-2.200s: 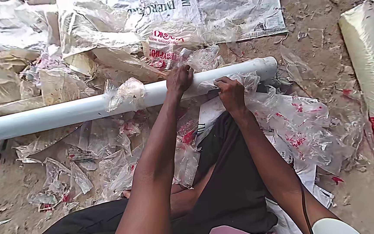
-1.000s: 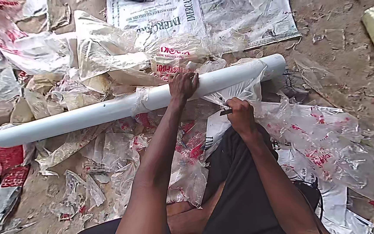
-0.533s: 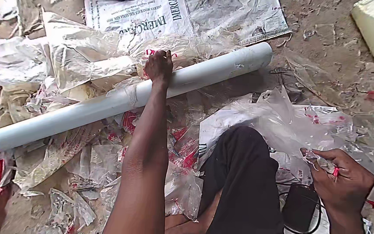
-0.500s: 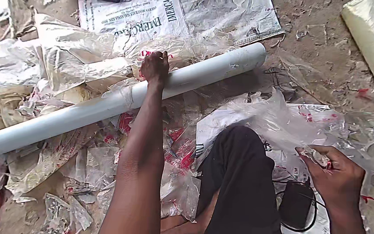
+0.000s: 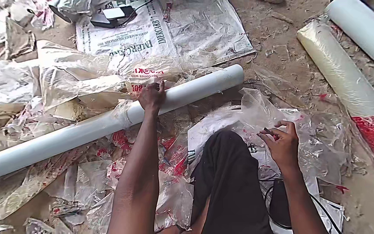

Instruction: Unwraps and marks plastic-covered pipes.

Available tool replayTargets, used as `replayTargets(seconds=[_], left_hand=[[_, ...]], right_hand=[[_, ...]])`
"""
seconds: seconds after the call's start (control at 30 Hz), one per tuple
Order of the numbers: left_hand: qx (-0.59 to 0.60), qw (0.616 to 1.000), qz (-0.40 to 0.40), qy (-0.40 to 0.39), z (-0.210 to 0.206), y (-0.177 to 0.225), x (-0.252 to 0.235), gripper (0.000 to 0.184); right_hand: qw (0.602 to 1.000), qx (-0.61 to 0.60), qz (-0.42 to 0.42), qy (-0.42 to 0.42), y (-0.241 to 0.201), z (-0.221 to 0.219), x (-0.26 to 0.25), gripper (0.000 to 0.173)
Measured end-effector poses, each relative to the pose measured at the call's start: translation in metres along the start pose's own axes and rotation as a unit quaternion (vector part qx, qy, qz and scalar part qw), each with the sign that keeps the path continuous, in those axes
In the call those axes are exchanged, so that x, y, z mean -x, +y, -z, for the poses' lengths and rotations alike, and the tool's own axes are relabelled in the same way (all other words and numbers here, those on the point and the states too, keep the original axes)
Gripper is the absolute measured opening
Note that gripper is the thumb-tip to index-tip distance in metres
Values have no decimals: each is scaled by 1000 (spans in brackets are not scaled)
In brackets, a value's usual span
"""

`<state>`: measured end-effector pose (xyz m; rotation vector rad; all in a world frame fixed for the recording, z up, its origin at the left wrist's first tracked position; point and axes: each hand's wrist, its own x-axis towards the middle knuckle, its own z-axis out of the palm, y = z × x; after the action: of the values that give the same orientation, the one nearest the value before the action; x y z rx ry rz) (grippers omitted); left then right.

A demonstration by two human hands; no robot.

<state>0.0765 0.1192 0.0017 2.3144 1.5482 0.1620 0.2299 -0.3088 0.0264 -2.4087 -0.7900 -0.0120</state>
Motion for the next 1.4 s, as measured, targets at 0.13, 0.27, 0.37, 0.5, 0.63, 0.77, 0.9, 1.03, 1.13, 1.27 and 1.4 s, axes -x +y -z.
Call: replayTargets(seconds=[0.13,0.27,0.37,0.5,0.63,0.77,0.9,1.03,1.13,1.27,1.4], left_hand=[[0,999,-35,23,-9,-2,20,61],[5,992,-92,92,-22,-10,46,53],[-17,987,-110,116,-34,-18,58,57],[-25,984,-133,114,-38,-21,69,64],[-24,985,-132,109,-35,-22,68,63],[-19,993,-102,60,-25,-16,50,64],[-22,997,-71,-15,-8,-9,30,64],[-31,995,-22,-93,6,0,13,66],[-13,995,10,-101,9,2,-3,65],[35,999,28,-9,11,1,-31,48],[31,997,-37,57,12,4,-57,53]], right_hand=[[996,-53,-63,-24,-1,12,-1,20],[997,-67,-44,-14,-24,17,-24,27],[993,-108,38,30,-67,-3,-73,13],[993,-40,2,-115,-106,-73,-163,49],[989,44,-15,-138,-108,-111,-195,41],[964,-237,105,-64,-61,-122,-185,22],[942,-312,92,-80,-37,-104,-142,12],[961,-254,58,-93,-31,-89,-98,14],[961,-264,44,-69,-24,-93,-70,16],[927,-369,47,-47,-27,-70,4,4],[965,-260,-21,2,-9,-22,42,47]])
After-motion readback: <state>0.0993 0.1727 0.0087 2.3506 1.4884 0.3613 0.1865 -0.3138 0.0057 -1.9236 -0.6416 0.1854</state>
